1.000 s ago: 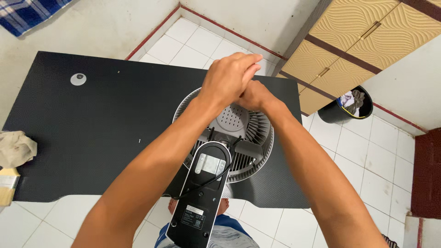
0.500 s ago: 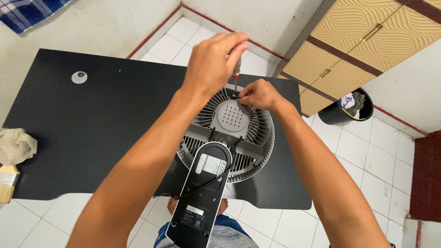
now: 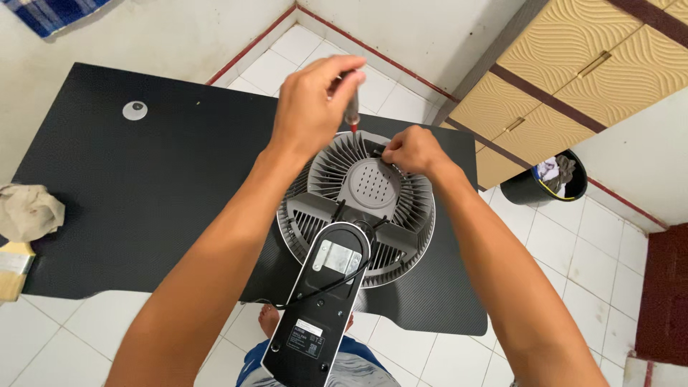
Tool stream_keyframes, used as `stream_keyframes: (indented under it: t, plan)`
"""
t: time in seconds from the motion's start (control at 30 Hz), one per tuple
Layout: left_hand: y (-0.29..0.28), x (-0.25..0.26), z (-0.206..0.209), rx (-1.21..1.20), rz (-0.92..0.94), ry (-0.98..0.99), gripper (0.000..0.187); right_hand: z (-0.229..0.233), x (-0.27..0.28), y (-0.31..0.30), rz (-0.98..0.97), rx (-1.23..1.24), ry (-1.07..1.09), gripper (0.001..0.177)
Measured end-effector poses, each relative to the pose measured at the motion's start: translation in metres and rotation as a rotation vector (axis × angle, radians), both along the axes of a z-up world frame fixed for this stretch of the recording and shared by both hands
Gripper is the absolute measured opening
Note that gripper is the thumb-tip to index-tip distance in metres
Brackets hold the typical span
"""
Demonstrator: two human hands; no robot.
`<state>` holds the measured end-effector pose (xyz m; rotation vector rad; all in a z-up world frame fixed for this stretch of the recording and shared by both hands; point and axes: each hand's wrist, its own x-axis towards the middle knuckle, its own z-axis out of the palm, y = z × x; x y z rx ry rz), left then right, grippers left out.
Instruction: The person reassembles an electric fan by placing the fan blade onto the motor hub, securing it with a central cap, and then attaching the front grille. They use a screwdriver to tighten screws on the rear motor housing.
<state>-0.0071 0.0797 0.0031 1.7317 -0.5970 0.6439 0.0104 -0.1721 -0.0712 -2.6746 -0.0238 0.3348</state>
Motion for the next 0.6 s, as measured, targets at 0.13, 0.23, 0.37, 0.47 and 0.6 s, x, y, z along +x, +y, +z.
stream_keyframes:
  t: [0.13,0.23,0.37,0.47,0.6]
  plan:
    - [0.028,0.011,-0.012,-0.125,0.006,0.211,0.021,0.016,0.002,0.022,-0.008,0.142,-0.054,0.018]
    - [0.062,0.011,-0.026,-0.046,0.025,0.353,0.023,0.022,0.008,0.070,-0.029,0.409,0.013,0.018]
    - [0.121,-0.012,-0.059,0.172,-0.023,0.504,0.022,0.006,0.017,0.161,0.039,0.731,0.143,0.017]
    - [0.165,-0.034,-0.092,0.275,0.099,0.520,0.026,-0.016,0.022,0.223,0.027,0.699,0.333,0.016]
    - [0.209,-0.061,-0.147,0.299,0.271,0.575,0.020,-0.056,0.019,0.295,0.069,0.608,0.522,0.016]
